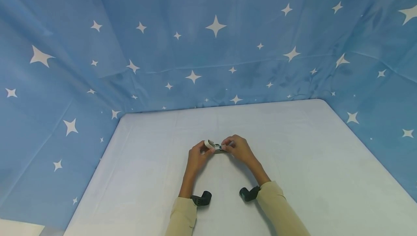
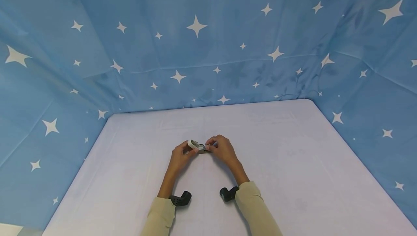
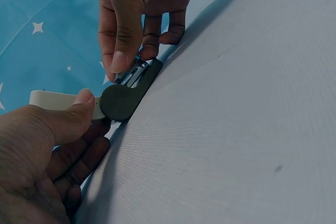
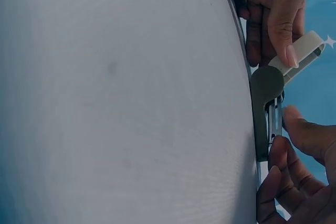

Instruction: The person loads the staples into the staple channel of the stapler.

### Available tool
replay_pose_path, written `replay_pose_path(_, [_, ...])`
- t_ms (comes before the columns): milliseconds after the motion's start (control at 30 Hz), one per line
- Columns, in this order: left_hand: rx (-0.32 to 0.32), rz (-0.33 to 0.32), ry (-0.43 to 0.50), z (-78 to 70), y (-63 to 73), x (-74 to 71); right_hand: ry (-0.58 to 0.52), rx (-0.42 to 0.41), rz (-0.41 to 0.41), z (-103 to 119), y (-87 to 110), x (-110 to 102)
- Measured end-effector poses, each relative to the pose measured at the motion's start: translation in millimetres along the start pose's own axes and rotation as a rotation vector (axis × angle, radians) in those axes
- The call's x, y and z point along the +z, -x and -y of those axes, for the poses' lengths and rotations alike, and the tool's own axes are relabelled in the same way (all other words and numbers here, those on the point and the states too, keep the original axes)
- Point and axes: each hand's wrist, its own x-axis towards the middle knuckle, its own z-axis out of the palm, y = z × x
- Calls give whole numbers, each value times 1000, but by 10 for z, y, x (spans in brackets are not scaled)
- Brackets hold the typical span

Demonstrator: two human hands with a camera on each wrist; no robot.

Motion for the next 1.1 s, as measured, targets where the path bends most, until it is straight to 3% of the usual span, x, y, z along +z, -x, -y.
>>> replay_pose_path(500, [-13, -1, 5, -7, 10, 4, 8, 66, 72, 0, 7, -47])
replay_pose_path(733, [-3, -3, 13, -14, 8, -1, -5, 63, 22, 15, -9, -19])
replay_pose_path(1100, [-12, 3, 10, -24, 14, -3, 19, 179, -1, 82, -38, 34])
